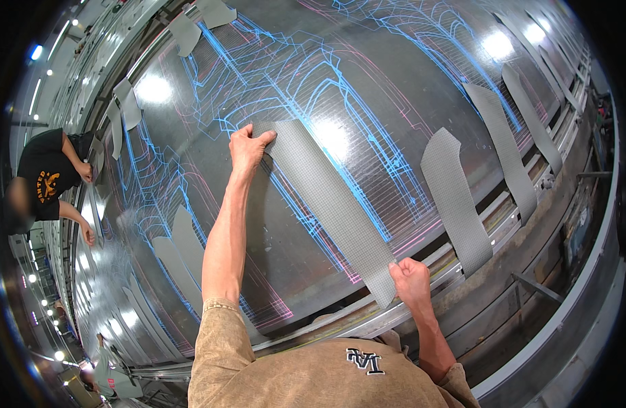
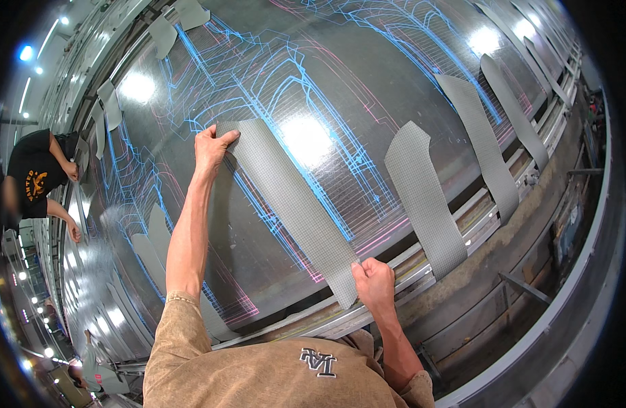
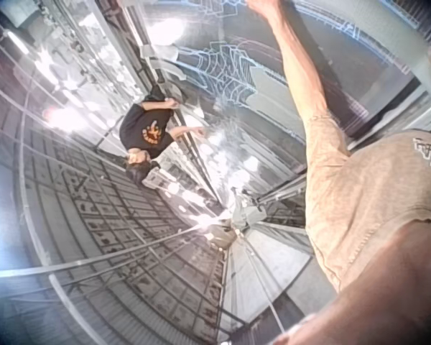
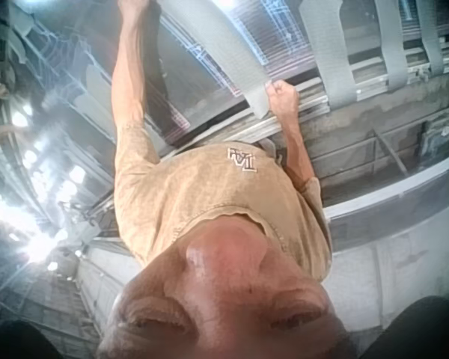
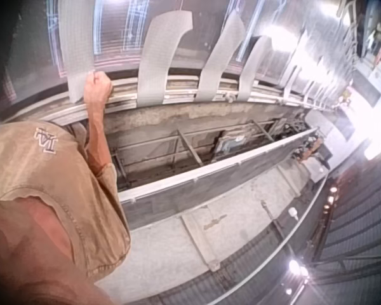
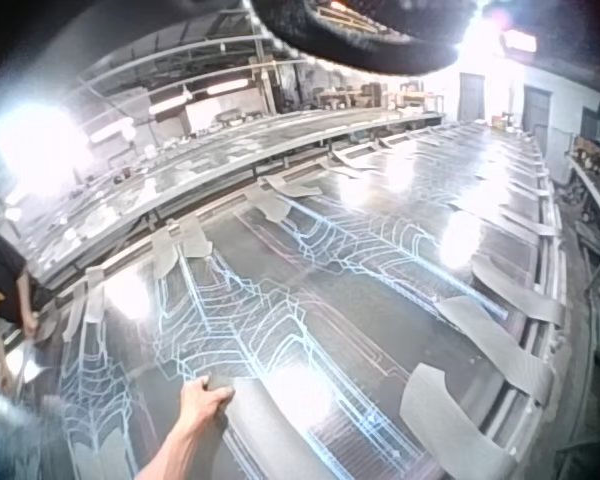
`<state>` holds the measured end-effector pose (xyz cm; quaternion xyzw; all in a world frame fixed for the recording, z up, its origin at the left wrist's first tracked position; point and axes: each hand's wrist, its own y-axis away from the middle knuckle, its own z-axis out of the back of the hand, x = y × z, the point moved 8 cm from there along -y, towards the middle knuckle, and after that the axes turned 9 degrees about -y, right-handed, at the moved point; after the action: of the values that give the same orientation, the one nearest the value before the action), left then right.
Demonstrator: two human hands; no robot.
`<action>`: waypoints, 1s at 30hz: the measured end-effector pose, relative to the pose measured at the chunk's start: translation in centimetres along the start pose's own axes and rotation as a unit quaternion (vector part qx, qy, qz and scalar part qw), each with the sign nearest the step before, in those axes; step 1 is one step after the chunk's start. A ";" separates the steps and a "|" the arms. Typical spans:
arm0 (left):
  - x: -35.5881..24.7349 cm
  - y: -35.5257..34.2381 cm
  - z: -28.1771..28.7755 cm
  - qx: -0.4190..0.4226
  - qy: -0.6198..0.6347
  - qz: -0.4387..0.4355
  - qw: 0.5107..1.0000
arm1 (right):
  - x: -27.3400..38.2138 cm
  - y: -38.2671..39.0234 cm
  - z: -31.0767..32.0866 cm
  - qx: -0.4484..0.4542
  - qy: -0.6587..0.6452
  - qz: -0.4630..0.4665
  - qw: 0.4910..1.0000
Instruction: The person places and smooths gray textured strips onto a large curved metallic surface marked with blue and pink lines. They repeatedly position, press, and adjust the strips by hand to conform to the surface contours.
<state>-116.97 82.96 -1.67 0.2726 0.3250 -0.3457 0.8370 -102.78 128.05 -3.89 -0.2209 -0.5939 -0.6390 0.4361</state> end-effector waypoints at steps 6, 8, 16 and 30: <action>-0.5 0.3 0.1 -0.006 0.005 -0.007 1.000 | -0.5 -0.3 -0.1 0.020 0.016 0.023 0.999; -1.3 0.6 0.4 -0.029 -0.031 -0.014 0.999 | -0.8 -0.3 -0.1 0.019 0.014 0.024 0.999; -3.1 1.3 0.8 -0.093 -0.145 -0.073 0.982 | 0.3 0.1 0.0 0.002 -0.005 -0.001 1.000; -5.4 8.7 -8.3 -0.006 -0.391 -0.361 0.847 | 0.5 0.3 -0.1 0.007 0.001 -0.032 0.999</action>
<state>-116.34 96.07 -0.99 -0.0267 0.0484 -0.6991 0.7128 -102.81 127.81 -3.33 -0.1984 -0.6048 -0.6485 0.4174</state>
